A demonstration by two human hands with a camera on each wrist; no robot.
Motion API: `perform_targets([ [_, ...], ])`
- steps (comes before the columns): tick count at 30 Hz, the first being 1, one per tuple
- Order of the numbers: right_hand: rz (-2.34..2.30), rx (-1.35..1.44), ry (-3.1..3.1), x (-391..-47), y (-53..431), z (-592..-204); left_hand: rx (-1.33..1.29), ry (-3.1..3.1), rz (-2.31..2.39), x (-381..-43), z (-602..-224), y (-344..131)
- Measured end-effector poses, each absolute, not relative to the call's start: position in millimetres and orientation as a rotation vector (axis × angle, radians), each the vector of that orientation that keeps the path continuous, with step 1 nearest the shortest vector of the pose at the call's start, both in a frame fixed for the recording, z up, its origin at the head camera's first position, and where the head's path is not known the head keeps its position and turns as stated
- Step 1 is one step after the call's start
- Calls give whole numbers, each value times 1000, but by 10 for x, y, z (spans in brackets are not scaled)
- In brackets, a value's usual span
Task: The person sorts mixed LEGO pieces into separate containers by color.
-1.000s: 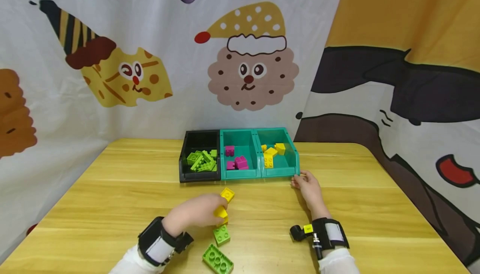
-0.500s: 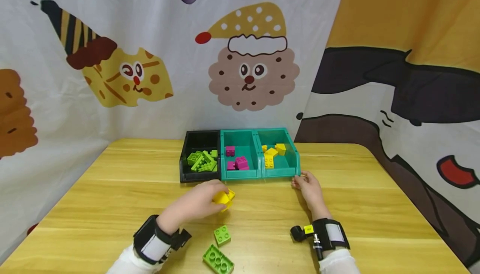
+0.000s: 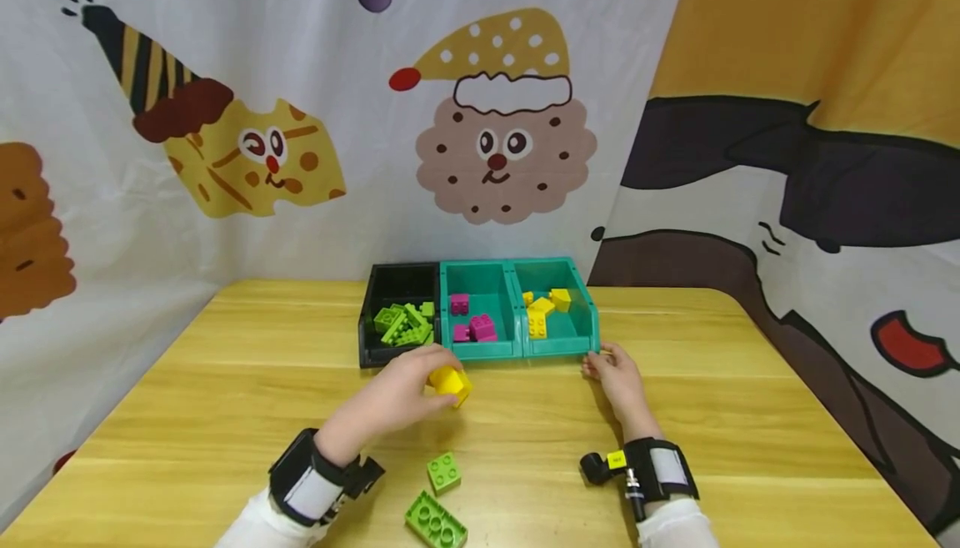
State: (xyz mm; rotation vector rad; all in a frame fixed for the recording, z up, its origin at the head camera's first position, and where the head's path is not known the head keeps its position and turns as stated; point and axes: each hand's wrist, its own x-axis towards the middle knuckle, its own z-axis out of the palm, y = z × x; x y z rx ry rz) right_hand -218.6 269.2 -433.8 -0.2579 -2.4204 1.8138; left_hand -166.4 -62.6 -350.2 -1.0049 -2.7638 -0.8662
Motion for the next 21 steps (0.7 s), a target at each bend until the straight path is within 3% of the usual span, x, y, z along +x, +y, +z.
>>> perform_targets([
  [21, 1839, -247, -2398, -2203, 2701, -4369, -942, -2689, -848, -1986, -3196, -229],
])
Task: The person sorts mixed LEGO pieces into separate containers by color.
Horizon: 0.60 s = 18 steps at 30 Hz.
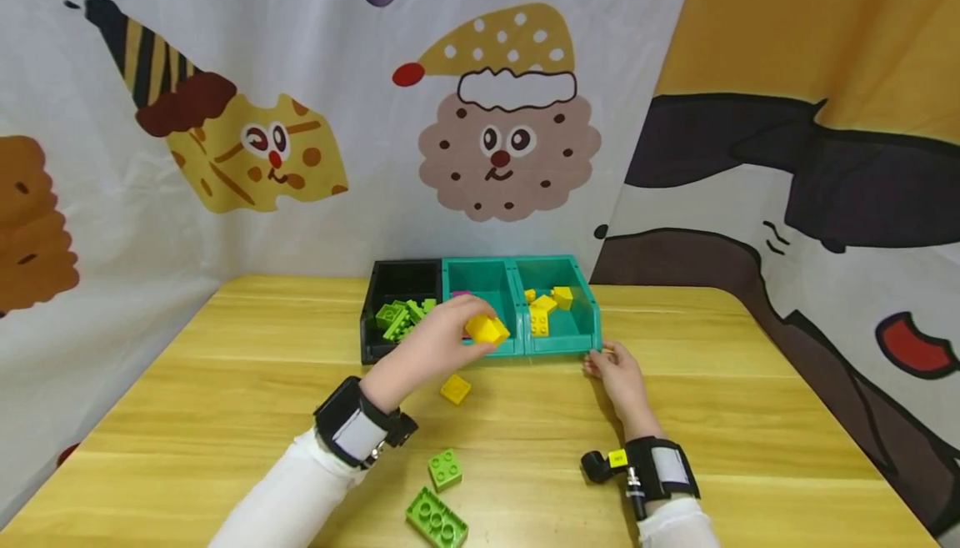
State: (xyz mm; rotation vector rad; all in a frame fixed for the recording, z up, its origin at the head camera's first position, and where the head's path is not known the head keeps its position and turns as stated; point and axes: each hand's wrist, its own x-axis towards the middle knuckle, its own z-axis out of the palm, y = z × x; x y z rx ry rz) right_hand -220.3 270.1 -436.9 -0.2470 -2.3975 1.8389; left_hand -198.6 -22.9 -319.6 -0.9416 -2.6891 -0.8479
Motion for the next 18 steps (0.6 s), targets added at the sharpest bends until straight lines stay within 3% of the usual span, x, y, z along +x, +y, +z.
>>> perform_targets([
  [7, 1827, -260, -2423, -2186, 2694, -4366, -932, -2713, -727, -2212, -3126, 3],
  [18, 1854, -254, -2399, -2207, 2709, -4366, -827, -2825, -808, -2433, -3344, 409],
])
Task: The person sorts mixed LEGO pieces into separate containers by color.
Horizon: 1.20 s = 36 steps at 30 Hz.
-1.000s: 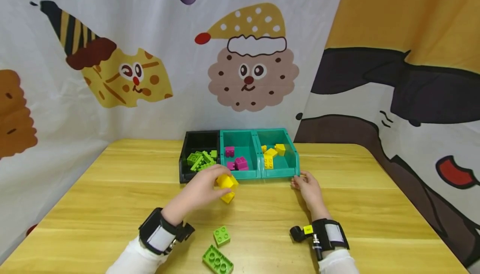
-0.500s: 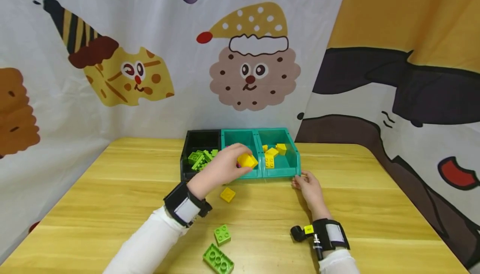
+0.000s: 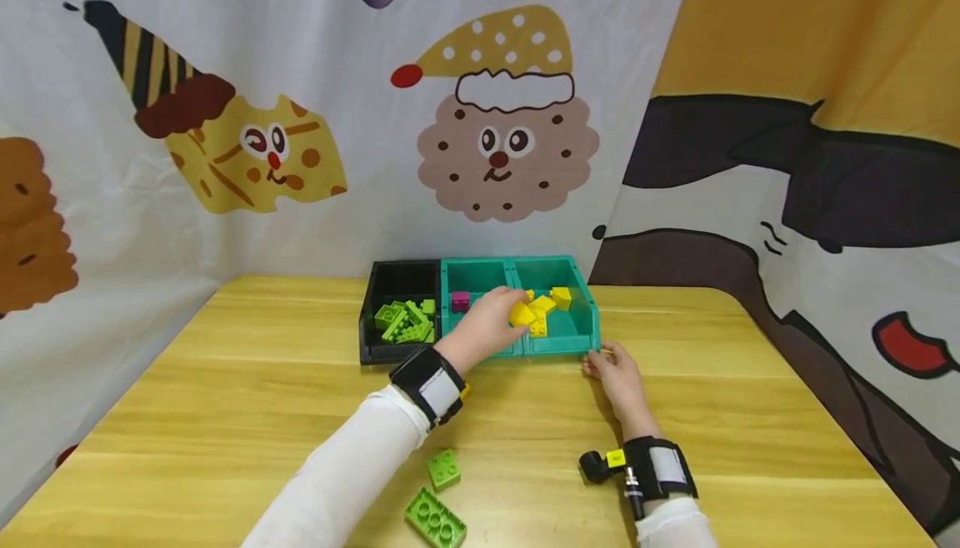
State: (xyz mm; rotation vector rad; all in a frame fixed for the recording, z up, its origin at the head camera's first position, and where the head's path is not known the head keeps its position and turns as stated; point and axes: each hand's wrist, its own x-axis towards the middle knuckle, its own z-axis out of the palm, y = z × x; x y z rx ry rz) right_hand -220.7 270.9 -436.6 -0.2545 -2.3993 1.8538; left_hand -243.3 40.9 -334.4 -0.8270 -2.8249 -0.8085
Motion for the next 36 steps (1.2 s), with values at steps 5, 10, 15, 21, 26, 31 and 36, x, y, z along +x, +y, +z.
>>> perform_targets([
  [5, 1841, -268, -2403, -2216, 2697, -4369, -816, -2858, -738, -2432, -3424, 501],
  [10, 1815, -282, -2424, -2202, 2693, -4359, -797, -2868, -679, -2439, -3444, 581],
  [15, 1811, -280, -2430, -2191, 2699, -4357, -803, -2830, -603, -2438, -3474, 642],
  [21, 1837, -262, -2402, -2186, 2679, -4346, -868, -2693, -296, -2439, -3553, 666],
  [26, 1847, -259, -2402, -2192, 2665, -4346, -880, -2623, -64, -2419, -3603, 670],
  [31, 1840, -264, -2403, -2200, 2683, -4343, -888, -2617, 2, -2418, -3629, 696],
  [36, 1843, -265, -2406, -2195, 2690, -4345, -849, -2622, 40, -2437, -3666, 759],
])
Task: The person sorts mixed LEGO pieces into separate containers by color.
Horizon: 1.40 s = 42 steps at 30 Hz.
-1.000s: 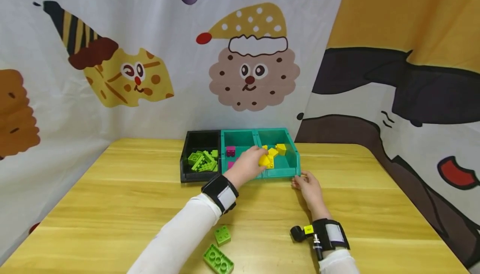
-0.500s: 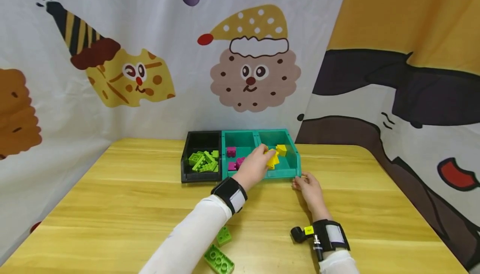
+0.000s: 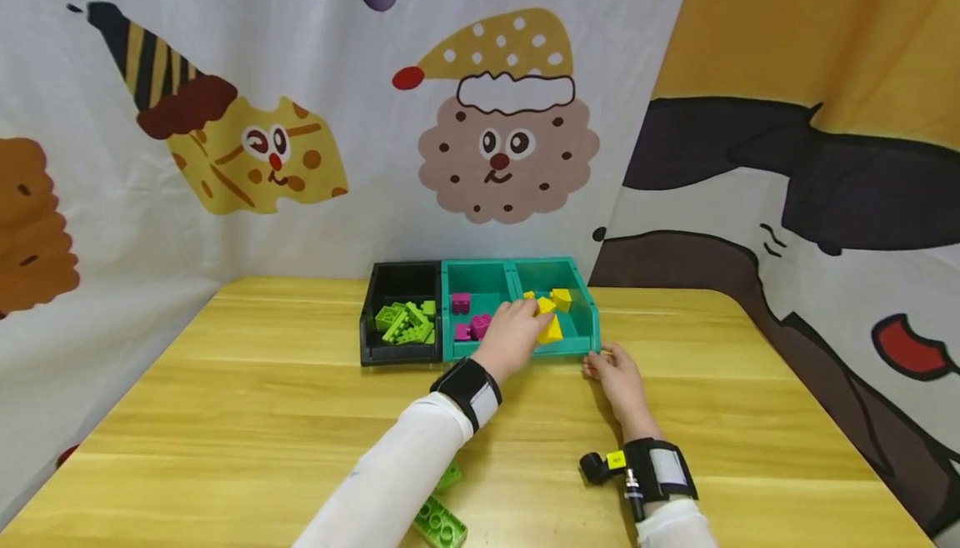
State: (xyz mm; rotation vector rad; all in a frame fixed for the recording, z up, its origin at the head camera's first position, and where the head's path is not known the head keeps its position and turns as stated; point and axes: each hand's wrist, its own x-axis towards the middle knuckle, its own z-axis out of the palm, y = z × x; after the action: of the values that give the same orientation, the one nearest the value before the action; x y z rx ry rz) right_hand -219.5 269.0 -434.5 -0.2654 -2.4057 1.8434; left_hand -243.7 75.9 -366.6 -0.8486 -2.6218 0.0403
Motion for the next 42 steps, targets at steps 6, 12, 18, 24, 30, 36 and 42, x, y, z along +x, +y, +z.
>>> perform_targets([
  [6, 1851, -265, -2400, -2198, 2682, -4338, -825, -2523, 179, -2433, -3737, 812],
  [12, 1855, -252, -2394, -2224, 2680, -4336, -812, -2409, 198, -2428, -3745, 828],
  [18, 1854, -255, -2404, -2219, 2661, -4329, -798, -2336, 266, -2431, -3801, 832],
  [24, 1866, -255, -2379, -2217, 2668, -4323, -797, -2373, 290, -2417, -3814, 882],
  [30, 1856, -260, -2388, -2202, 2676, -4342, -766, -2619, 368, -2410, -3842, 914],
  [36, 1851, -248, -2387, -2202, 2690, -4355, -771, -2731, 467, -2377, -3809, 924],
  [42, 1827, -247, -2403, -2198, 2691, -4363, -737, -2810, 520, -2346, -3823, 962],
])
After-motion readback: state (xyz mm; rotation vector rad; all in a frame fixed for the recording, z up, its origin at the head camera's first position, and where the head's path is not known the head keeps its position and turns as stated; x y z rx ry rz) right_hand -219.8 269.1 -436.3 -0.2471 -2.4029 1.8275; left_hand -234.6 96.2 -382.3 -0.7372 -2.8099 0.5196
